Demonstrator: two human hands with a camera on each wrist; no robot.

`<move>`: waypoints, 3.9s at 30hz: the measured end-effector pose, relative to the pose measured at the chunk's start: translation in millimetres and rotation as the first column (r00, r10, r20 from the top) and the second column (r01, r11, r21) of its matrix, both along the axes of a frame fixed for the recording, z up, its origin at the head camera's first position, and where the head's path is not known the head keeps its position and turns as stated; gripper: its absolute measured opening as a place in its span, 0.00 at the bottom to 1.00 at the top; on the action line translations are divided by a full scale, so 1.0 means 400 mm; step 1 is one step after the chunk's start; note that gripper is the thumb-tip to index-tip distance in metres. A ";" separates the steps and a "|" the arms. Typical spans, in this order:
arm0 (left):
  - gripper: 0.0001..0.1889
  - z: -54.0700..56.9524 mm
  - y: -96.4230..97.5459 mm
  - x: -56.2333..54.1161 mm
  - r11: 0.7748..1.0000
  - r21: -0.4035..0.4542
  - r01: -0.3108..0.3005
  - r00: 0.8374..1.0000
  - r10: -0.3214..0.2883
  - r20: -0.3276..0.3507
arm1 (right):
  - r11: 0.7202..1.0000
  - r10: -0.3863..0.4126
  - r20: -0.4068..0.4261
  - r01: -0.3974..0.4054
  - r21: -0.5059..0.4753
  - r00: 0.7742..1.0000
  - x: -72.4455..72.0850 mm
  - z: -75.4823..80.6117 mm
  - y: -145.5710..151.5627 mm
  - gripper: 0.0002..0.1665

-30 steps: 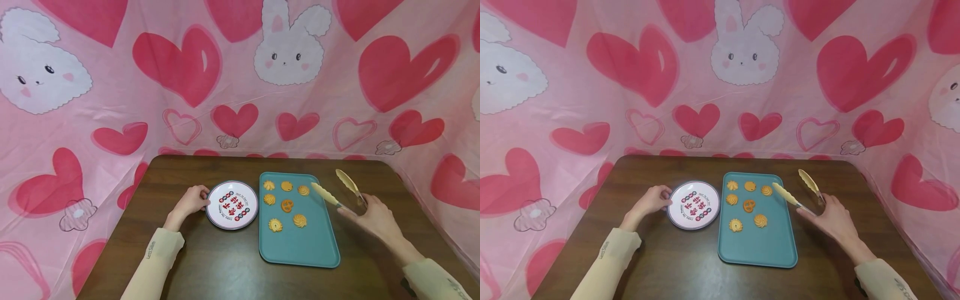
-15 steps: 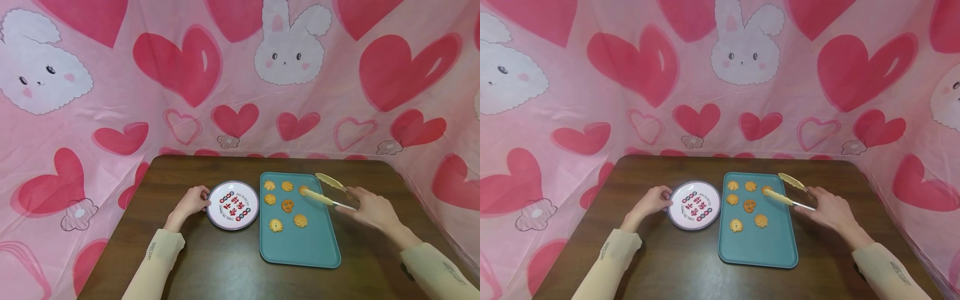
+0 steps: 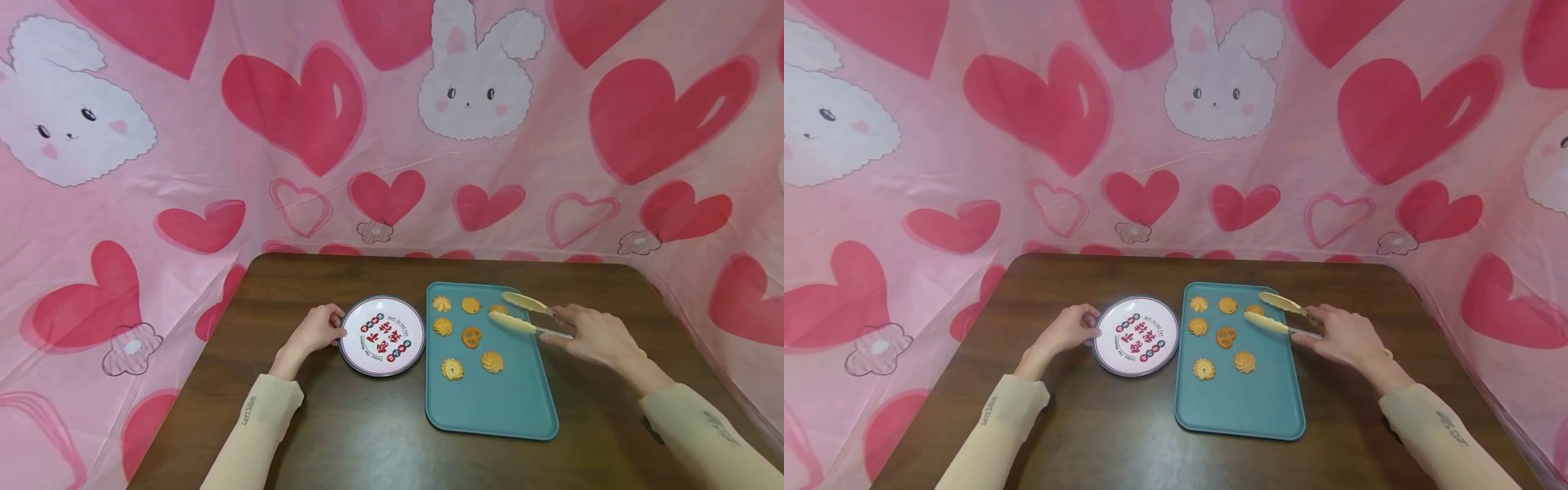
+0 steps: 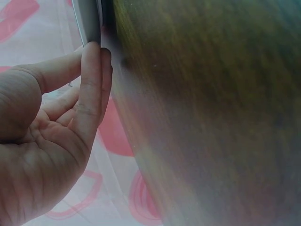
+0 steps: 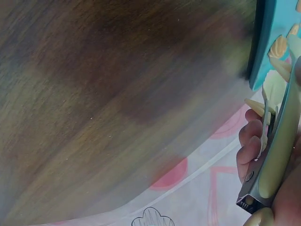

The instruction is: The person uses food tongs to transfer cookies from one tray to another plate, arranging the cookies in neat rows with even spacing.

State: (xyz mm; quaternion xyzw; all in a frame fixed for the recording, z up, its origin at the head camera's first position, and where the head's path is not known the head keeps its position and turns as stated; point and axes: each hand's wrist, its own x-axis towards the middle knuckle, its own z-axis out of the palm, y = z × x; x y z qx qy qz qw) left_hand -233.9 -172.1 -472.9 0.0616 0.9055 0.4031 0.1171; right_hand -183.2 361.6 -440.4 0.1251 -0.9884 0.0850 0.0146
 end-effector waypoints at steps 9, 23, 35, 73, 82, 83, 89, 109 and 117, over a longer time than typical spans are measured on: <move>0.18 0.001 0.002 0.001 1.000 0.001 0.000 1.000 0.000 -0.001 | 1.000 0.012 0.009 -0.012 0.007 1.000 -0.004 -0.002 -0.007 0.47; 0.18 -0.003 -0.001 -0.002 1.000 0.007 -0.005 1.000 0.005 0.010 | 1.000 -0.002 0.037 0.003 -0.017 0.999 -0.004 -0.002 -0.011 0.47; 0.18 -0.002 -0.001 -0.002 1.000 0.013 -0.001 1.000 0.001 0.002 | 1.000 0.015 0.024 -0.015 -0.026 1.000 -0.005 0.003 -0.008 0.47; 0.18 0.000 0.006 -0.001 1.000 0.016 -0.012 1.000 0.012 0.010 | 0.961 0.260 -0.077 -0.266 -0.080 0.963 -0.125 0.064 -0.367 0.38; 0.18 0.004 0.007 0.001 1.000 0.014 -0.011 1.000 0.010 0.014 | 0.955 0.289 -0.021 -0.290 -0.070 0.957 -0.138 0.050 -0.455 0.37; 0.18 0.006 0.006 0.003 1.000 0.011 -0.008 1.000 0.008 0.011 | 0.953 0.294 -0.021 -0.295 -0.071 0.956 -0.141 0.048 -0.464 0.37; 0.19 0.010 0.005 0.004 1.000 -0.007 -0.011 1.000 0.012 0.019 | 0.947 0.314 -0.020 -0.314 -0.059 0.949 -0.148 0.028 -0.512 0.37; 0.19 0.008 0.002 0.001 1.000 0.002 -0.020 0.999 0.020 0.030 | 0.950 0.313 0.047 -0.313 -0.001 0.949 -0.159 -0.016 -0.609 0.38; 0.18 0.005 0.003 0.001 1.000 0.019 -0.010 1.000 0.010 0.022 | 0.947 0.319 0.029 -0.320 0.013 0.947 -0.156 -0.028 -0.614 0.39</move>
